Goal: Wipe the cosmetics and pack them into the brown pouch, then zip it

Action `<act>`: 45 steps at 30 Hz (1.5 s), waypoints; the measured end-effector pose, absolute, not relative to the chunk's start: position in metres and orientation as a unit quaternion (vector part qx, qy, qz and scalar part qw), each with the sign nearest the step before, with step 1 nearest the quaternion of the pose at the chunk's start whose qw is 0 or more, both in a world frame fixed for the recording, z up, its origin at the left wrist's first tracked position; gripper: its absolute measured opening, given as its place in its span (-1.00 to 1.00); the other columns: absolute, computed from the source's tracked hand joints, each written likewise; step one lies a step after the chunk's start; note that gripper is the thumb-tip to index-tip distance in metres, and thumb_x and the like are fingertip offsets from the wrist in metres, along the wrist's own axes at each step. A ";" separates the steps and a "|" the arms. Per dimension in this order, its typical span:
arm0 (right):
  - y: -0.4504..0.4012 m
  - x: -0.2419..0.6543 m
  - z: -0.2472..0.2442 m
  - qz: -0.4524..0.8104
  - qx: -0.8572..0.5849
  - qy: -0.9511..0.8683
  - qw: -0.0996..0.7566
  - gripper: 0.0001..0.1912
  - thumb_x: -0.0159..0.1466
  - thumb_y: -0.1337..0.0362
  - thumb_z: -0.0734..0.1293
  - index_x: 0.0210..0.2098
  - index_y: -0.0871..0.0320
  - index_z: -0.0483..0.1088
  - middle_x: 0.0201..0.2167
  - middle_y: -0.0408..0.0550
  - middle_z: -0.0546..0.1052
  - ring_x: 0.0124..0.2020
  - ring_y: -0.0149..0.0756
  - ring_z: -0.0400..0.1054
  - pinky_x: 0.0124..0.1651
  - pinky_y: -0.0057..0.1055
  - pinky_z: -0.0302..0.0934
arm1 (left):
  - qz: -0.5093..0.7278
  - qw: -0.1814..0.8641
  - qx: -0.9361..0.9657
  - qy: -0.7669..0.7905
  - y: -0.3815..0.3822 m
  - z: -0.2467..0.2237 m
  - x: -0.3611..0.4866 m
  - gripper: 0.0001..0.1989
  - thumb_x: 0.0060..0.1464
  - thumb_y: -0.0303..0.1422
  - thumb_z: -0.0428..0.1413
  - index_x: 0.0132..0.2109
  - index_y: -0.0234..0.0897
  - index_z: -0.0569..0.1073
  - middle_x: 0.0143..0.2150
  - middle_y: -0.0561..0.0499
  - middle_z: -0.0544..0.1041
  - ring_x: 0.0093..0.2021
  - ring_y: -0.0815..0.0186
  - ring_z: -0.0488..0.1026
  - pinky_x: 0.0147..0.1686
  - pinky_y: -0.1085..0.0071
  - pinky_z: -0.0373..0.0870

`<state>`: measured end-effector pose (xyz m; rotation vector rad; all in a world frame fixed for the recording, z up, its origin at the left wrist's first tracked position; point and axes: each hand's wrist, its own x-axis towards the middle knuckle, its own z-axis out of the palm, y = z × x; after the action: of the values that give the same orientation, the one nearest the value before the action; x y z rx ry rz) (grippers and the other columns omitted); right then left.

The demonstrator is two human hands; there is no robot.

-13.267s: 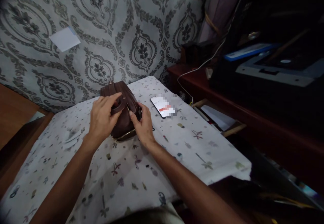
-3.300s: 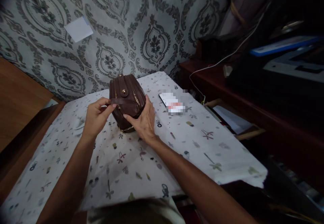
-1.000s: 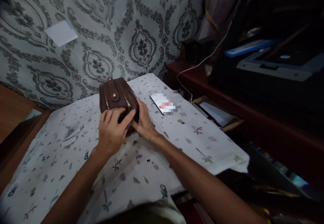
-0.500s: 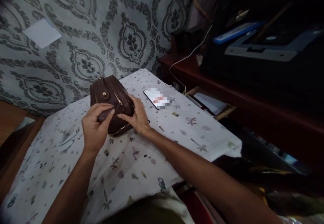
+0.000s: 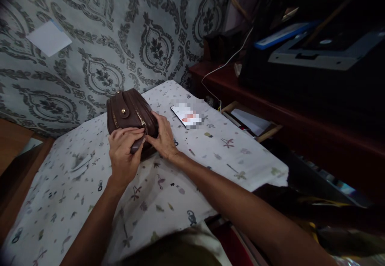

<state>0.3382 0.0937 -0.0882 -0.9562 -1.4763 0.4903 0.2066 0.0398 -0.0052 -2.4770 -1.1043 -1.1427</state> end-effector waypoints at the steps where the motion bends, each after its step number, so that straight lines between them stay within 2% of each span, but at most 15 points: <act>1: 0.094 0.338 -0.089 0.212 -0.413 -0.641 0.611 -0.20 0.31 -0.20 0.25 0.35 0.13 0.06 0.23 0.16 0.29 0.27 -0.07 0.18 0.32 -0.07 0.12 | -0.385 0.102 -0.838 -0.373 0.040 -0.006 0.207 -0.84 0.17 -0.54 0.10 -0.15 -0.23 0.49 -0.08 -0.07 0.66 -0.01 0.12 0.50 0.10 0.06 0.23; 6: 0.096 0.338 -0.092 0.207 -0.389 -0.640 0.630 -0.21 0.29 -0.13 0.30 0.34 0.16 0.08 0.22 0.20 0.29 0.25 0.00 0.18 0.32 0.00 0.12 | -0.379 0.112 -0.845 -0.361 0.040 -0.008 0.205 -0.87 0.19 -0.52 0.10 -0.15 -0.23 0.48 -0.11 -0.03 0.67 -0.04 0.14 0.50 0.12 0.04 0.19; 12: 0.094 0.339 -0.091 0.209 -0.391 -0.641 0.626 -0.26 0.29 -0.05 0.33 0.34 0.07 0.07 0.22 0.15 0.29 0.24 -0.02 0.20 0.32 0.01 0.13 | -0.360 0.123 -0.859 -0.343 0.038 -0.012 0.202 -0.86 0.21 -0.51 0.09 -0.13 -0.21 0.49 -0.13 -0.01 0.67 -0.01 0.14 0.47 0.20 -0.02 0.15; 18: 0.093 0.339 -0.093 0.208 -0.401 -0.645 0.616 -0.23 0.30 -0.11 0.32 0.36 0.06 0.03 0.28 0.16 0.24 0.30 -0.01 0.15 0.31 0.02 0.15 | -0.364 0.206 -0.831 -0.366 0.032 -0.018 0.186 -0.73 0.23 -0.47 0.09 0.06 -0.31 0.46 0.03 -0.24 0.54 0.07 0.06 0.39 0.12 0.04 0.26; 22: 0.087 0.339 -0.088 0.178 -0.414 -0.650 0.612 -0.23 0.30 -0.07 0.34 0.36 0.05 0.02 0.29 0.16 0.24 0.29 -0.03 0.18 0.27 0.01 0.21 | -0.405 0.237 -0.774 -0.426 0.030 -0.020 0.171 -0.69 0.25 -0.39 0.10 0.12 -0.31 0.41 -0.01 -0.26 0.48 0.02 0.06 0.40 0.02 0.12 0.32; 28: 0.079 0.341 -0.080 0.040 -0.393 -0.648 0.651 -0.48 0.31 0.13 0.38 0.22 -0.02 0.25 0.16 0.07 0.36 0.21 -0.05 0.25 0.26 0.03 0.20 | -0.434 0.206 -0.764 -0.431 0.031 -0.019 0.166 -0.86 0.25 -0.43 0.10 -0.05 -0.34 0.45 -0.17 -0.16 0.51 -0.11 0.15 0.42 -0.09 0.25 0.38; 33: 0.074 0.342 -0.077 0.043 -0.368 -0.653 0.661 -0.82 0.35 0.25 0.33 -0.05 -0.01 0.46 0.13 0.00 0.37 0.17 -0.09 0.30 0.20 0.00 0.26 | -0.447 0.205 -0.761 -0.424 0.032 -0.022 0.166 -0.90 0.25 -0.49 0.09 -0.11 -0.32 0.48 -0.20 -0.12 0.51 -0.14 0.18 0.42 -0.13 0.26 0.40; 39: 0.072 0.345 -0.073 0.052 -0.377 -0.659 0.649 -0.82 0.33 0.31 0.36 -0.08 -0.01 0.50 0.15 -0.01 0.35 0.19 -0.12 0.27 0.20 -0.04 0.25 | -0.452 0.189 -0.773 -0.403 0.031 -0.026 0.165 -0.85 0.22 -0.56 0.08 -0.12 -0.31 0.49 -0.22 -0.12 0.52 -0.18 0.19 0.41 -0.17 0.25 0.40; 45: 0.075 0.353 -0.069 0.067 -0.384 -0.676 0.625 -0.86 0.31 0.26 0.38 -0.13 0.00 0.52 0.14 0.00 0.35 0.21 -0.07 0.24 0.22 -0.03 0.23 | -0.439 0.185 -0.788 -0.390 0.029 -0.031 0.162 -0.84 0.22 -0.54 0.09 -0.09 -0.30 0.49 -0.23 -0.11 0.53 -0.20 0.19 0.41 -0.21 0.26 0.40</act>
<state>0.3531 0.0748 -0.0689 -0.8803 -1.5517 0.1532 0.1625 0.0291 -0.0307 -2.2201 -1.0997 -1.2362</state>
